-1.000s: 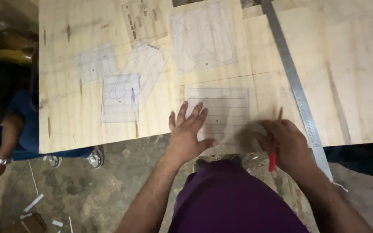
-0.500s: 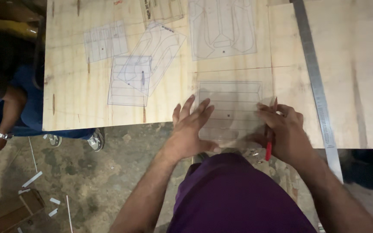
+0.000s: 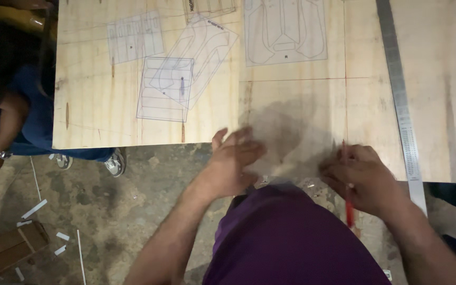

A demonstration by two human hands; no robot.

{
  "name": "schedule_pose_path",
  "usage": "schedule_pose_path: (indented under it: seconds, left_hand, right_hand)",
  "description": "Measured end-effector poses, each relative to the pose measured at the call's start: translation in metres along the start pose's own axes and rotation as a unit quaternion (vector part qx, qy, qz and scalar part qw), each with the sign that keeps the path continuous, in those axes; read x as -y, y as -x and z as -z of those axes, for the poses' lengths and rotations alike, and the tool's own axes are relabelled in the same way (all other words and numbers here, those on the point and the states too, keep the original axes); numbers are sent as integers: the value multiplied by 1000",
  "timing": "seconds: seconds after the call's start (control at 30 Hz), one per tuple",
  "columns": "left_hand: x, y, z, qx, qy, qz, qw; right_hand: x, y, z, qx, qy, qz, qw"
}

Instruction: The person marks lines on a piece of plywood using a metal ruler and a red pencil. They align clear plastic templates with printed diagrams over existing marks to guide their drawing.

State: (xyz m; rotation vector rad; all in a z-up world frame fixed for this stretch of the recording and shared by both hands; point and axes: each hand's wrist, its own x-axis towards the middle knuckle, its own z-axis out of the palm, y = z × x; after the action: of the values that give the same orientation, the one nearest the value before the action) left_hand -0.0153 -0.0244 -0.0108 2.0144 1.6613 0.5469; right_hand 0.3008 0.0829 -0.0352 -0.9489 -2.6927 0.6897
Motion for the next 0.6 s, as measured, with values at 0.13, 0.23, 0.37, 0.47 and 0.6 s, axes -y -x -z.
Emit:
schedule_pose_path:
  seconds: [0.13, 0.23, 0.37, 0.47, 0.6]
  left_hand:
    - [9, -1, 11, 6, 183, 19, 983]
    - [8, -16, 22, -15, 320, 112, 941]
    - [4, -40, 33, -15, 327, 189, 926]
    - [7, -55, 35, -12, 332, 188, 924]
    - [17, -66, 30, -22, 273, 182, 944]
  right_hand:
    - [-19, 4, 2, -49, -323, -12, 945]
    - [-23, -9, 9, -103, -459, -20, 882]
    - [-4, -24, 19, -93, -368, -168, 910]
    - [14, -36, 19, -102, -349, -245, 899]
    - [28, -39, 20, -100, -341, -320, 878]
